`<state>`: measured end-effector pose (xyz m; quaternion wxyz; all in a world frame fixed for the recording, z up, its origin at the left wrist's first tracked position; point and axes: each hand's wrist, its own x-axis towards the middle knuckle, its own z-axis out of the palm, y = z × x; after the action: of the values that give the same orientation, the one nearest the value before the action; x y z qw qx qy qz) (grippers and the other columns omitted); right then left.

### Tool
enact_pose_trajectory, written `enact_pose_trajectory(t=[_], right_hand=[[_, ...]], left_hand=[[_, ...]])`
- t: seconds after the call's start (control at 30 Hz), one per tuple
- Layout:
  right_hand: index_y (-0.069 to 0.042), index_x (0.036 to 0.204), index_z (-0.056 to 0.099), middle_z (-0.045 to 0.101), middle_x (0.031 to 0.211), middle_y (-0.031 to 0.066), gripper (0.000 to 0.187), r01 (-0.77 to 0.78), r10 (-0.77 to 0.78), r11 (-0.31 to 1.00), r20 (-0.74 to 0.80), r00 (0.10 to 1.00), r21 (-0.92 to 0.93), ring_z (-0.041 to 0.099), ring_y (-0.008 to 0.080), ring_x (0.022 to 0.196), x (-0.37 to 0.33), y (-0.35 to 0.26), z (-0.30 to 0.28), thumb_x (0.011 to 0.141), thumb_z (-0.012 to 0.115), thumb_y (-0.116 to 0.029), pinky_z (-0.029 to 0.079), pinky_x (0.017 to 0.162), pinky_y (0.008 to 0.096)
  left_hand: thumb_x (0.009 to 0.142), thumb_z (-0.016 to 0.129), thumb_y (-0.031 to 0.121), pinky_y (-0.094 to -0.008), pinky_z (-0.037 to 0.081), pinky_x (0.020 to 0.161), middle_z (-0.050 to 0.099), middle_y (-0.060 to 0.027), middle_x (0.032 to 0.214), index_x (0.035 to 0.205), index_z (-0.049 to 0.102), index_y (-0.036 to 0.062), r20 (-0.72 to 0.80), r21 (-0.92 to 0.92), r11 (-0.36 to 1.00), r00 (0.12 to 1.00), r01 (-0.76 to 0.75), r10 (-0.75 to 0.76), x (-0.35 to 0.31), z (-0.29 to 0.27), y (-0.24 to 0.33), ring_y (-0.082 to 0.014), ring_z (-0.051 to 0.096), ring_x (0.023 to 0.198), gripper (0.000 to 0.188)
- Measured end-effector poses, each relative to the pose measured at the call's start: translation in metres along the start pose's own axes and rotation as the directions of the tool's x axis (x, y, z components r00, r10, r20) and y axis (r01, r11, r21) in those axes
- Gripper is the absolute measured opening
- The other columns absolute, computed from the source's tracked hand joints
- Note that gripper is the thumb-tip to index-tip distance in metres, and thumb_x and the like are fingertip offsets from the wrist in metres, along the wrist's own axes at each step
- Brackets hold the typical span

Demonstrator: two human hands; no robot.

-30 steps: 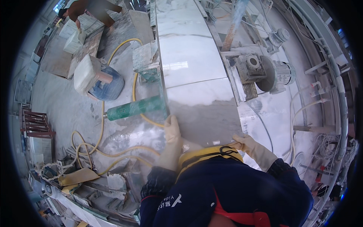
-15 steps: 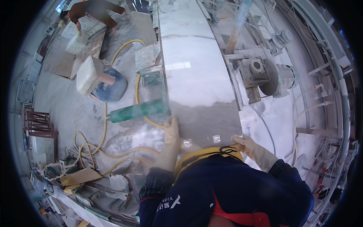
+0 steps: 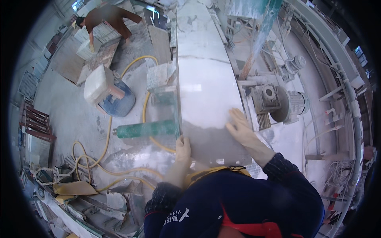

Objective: The person repeatedly wipes the surface of large white stone slabs with gloved hands, moving along the slab and turning it over to clean both sides. The person handles one slab at a time, wiping in long strokes and occasionally repositioning the slab on the workbench.

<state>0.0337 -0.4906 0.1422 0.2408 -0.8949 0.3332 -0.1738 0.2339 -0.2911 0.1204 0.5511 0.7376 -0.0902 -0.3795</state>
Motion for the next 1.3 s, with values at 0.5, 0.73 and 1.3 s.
enact_pose_trajectory(t=[0.5, 0.73, 1.3], right_hand=[[-0.001, 0.154, 0.034, 0.029, 0.162, 0.0211, 0.069, 0.175, -0.133, 0.955, 0.181, 0.974, -0.240, 0.019, 0.0318, 0.154, 0.135, -0.014, 0.082, 0.098, 0.045, -0.039, 0.009, 0.126, 0.0446], [-0.002, 0.155, 0.032, 0.027, 0.163, 0.0199, 0.070, 0.148, -0.087, 0.945, 0.213, 0.973, -0.291, 0.018, 0.0312, 0.154, 0.144, -0.017, 0.082, 0.099, 0.043, -0.042, 0.007, 0.126, 0.0453], [-0.002, 0.154, 0.035, 0.031, 0.161, 0.0203, 0.068, 0.182, -0.134, 0.935, 0.174, 0.976, -0.304, 0.021, 0.0325, 0.152, 0.153, -0.007, 0.086, 0.100, 0.044, -0.043, 0.010, 0.126, 0.0454]], left_hand=[[0.100, 0.055, 0.050, -0.0343, 0.041, 0.101, 0.061, -0.0087, 0.130, 0.141, 0.056, 0.0063, 0.100, -0.024, 0.937, 0.934, 0.347, -0.344, -0.044, -0.037, -0.039, -0.0220, 0.055, 0.117, 0.060], [0.096, 0.055, 0.049, -0.0395, 0.041, 0.105, 0.050, -0.0139, 0.144, 0.147, 0.046, 0.0033, 0.120, 0.011, 0.896, 0.889, 0.444, -0.442, -0.039, -0.025, -0.002, -0.0274, 0.047, 0.129, 0.069], [0.099, 0.047, 0.057, -0.0364, 0.038, 0.108, 0.054, -0.0161, 0.142, 0.144, 0.049, -0.0029, 0.130, 0.005, 0.897, 0.889, 0.442, -0.439, -0.041, -0.017, 0.022, -0.0273, 0.050, 0.128, 0.075]])
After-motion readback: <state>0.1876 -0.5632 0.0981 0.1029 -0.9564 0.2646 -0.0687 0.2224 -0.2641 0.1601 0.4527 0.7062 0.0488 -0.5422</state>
